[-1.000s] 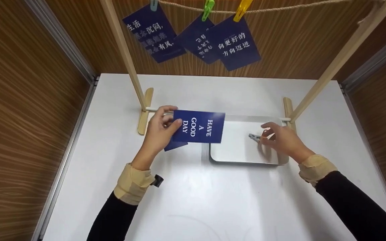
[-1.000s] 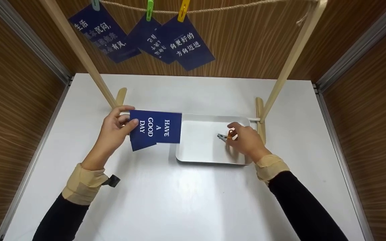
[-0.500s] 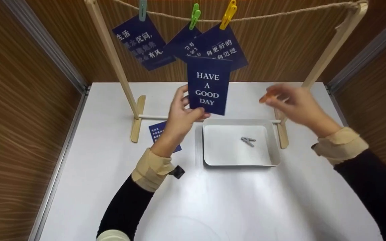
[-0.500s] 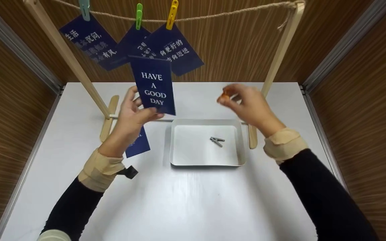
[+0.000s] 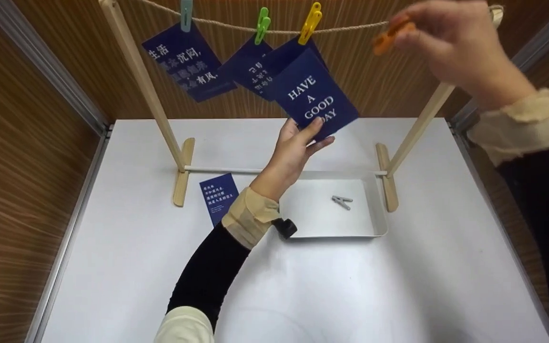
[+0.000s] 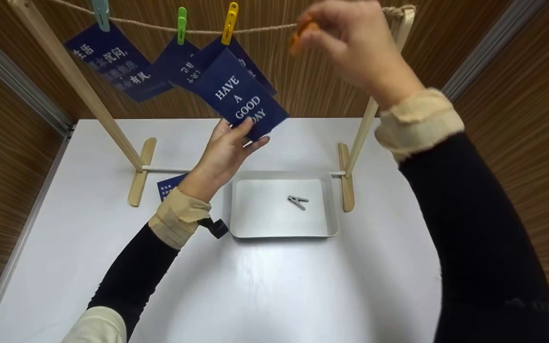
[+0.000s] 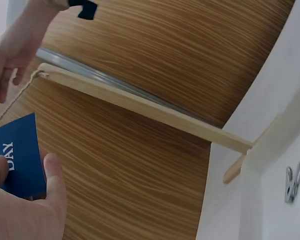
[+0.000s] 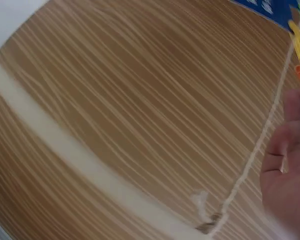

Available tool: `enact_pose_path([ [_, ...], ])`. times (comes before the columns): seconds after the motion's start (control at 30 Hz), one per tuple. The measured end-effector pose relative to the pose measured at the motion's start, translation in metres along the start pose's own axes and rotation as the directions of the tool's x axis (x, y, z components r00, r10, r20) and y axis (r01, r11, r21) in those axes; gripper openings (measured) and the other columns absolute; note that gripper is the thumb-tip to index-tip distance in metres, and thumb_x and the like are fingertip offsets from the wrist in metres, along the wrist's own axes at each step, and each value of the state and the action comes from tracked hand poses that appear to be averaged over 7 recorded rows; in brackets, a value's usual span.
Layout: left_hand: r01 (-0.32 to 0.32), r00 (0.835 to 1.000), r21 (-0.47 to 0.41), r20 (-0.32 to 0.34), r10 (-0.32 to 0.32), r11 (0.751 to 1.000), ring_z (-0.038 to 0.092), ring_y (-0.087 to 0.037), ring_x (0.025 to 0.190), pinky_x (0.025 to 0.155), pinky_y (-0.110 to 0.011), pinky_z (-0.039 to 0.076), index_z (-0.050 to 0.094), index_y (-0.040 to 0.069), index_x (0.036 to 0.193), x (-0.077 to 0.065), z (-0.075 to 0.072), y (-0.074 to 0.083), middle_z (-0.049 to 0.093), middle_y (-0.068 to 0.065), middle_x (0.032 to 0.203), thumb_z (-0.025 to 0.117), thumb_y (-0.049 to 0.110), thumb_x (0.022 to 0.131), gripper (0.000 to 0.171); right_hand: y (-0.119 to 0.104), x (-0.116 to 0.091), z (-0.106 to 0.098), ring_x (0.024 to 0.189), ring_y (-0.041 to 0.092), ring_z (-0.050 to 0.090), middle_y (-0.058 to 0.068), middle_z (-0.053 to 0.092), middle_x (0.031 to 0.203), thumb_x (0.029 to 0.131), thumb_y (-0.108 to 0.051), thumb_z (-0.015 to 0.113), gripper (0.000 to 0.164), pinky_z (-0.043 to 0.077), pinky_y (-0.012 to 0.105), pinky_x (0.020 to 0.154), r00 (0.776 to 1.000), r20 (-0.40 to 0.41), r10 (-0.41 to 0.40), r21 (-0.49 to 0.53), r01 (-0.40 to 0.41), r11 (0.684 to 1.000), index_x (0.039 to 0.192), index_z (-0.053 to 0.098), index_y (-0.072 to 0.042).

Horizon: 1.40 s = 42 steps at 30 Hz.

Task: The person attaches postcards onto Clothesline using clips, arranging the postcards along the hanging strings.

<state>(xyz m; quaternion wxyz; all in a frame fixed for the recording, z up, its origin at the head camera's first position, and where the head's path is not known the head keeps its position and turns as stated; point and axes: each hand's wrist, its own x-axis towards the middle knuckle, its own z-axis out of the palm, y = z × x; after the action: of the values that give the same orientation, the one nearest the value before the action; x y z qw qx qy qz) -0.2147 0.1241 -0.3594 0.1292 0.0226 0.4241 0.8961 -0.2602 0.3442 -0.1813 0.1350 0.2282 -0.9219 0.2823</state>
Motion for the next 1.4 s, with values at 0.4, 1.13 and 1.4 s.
enact_pose_path([
  [0.4,0.053,0.998,-0.017,-0.024,-0.054,0.998,0.066,-0.019,0.108,0.089,-0.041,0.058,0.053,0.009,0.131,0.029,0.028,-0.012,0.065,-0.008,0.122,0.059,0.008,0.1,0.031,-0.011,0.065,0.0,0.118,0.042,0.047,0.027,0.048,0.136,0.106,-0.033,0.039,0.049,0.038,0.055,0.112,0.968,0.239,0.079,-0.401,0.024,0.916,0.148,0.042,-0.01],
  [1.13,0.129,0.992,-0.003,0.009,-0.129,0.992,0.062,-0.015,0.115,0.088,-0.049,0.057,0.051,0.014,0.136,0.045,0.027,-0.015,0.063,-0.004,0.127,0.053,0.006,0.102,0.035,0.003,0.05,0.018,0.106,0.011,0.058,0.013,0.061,0.131,0.1,-0.037,0.052,0.041,0.045,0.028,0.107,0.957,0.208,0.201,-0.044,-0.197,0.98,0.137,0.059,-0.02],
  [1.4,0.126,0.992,0.019,0.025,-0.126,0.992,0.062,-0.013,0.111,0.084,-0.046,0.059,0.052,0.013,0.135,0.046,0.031,-0.015,0.062,-0.003,0.123,0.051,0.005,0.103,0.033,0.004,0.049,0.019,0.098,0.007,0.052,0.001,0.062,0.117,0.102,-0.038,0.05,0.038,0.046,0.026,0.103,0.963,0.218,0.156,-0.088,-0.14,0.986,0.13,0.062,-0.016],
])
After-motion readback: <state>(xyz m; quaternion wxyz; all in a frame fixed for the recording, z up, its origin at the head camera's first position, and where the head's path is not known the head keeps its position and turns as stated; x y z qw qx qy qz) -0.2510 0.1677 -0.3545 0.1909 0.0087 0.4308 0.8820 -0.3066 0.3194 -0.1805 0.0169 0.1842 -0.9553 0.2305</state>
